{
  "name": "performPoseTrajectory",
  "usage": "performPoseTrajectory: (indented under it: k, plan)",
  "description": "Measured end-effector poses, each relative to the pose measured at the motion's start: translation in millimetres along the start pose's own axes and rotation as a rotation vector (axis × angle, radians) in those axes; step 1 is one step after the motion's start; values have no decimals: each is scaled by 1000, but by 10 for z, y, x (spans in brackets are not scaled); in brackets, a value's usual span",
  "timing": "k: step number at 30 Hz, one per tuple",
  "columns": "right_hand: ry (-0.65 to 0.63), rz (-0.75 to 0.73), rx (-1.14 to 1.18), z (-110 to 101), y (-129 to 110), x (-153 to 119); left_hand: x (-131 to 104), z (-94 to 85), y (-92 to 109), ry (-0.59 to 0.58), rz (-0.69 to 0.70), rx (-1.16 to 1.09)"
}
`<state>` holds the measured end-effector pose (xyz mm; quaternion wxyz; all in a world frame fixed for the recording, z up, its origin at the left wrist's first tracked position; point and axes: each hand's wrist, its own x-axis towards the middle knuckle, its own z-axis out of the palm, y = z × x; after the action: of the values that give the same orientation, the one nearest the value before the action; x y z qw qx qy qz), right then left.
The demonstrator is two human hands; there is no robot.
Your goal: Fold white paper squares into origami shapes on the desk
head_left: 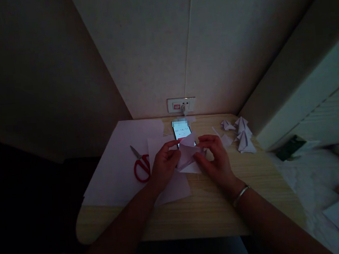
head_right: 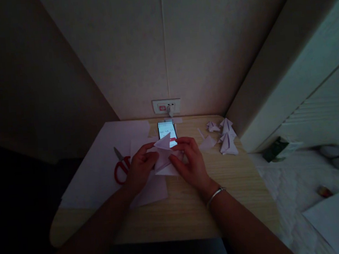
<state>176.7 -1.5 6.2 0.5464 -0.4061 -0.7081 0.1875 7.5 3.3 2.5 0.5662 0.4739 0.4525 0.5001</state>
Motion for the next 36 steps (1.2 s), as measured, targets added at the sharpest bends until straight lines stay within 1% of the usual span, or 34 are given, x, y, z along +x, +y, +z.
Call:
performPoseTrajectory:
  k: [2,6,7,9,11,14,18,22,27,32,36]
  plan:
    - [-24,4,-14,3,-20,0,8,0,-20,18,-2,-9]
    - [85,-6,-51,19,-34,4,15,5,-21,47,-14,-34]
    - [76,-2,-59,22,-33,4,14,9,-16,51,-14,-44]
    - [3,13,-61,20,-33,3,11,17,-4,50,-25,-75]
    - [-61,30,-45,13,-34,1,6,25,8,27,-66,-106]
    - [-83,39,-24,9,-35,7,1,26,22,1,-113,-119]
    - [-133,19,-25,34,-9,16,2,15,22,32,-105,-92]
    - [-178,-7,-36,46,42,1,2,19,14,19,-92,-128]
    - [-286,-3,-106,10,55,-8,-3,32,29,36,-103,-168]
    - [-310,38,-97,-12,36,10,4,20,17,22,-158,-226]
    - [-310,65,-75,-9,43,16,15,8,2,3,-169,-220]
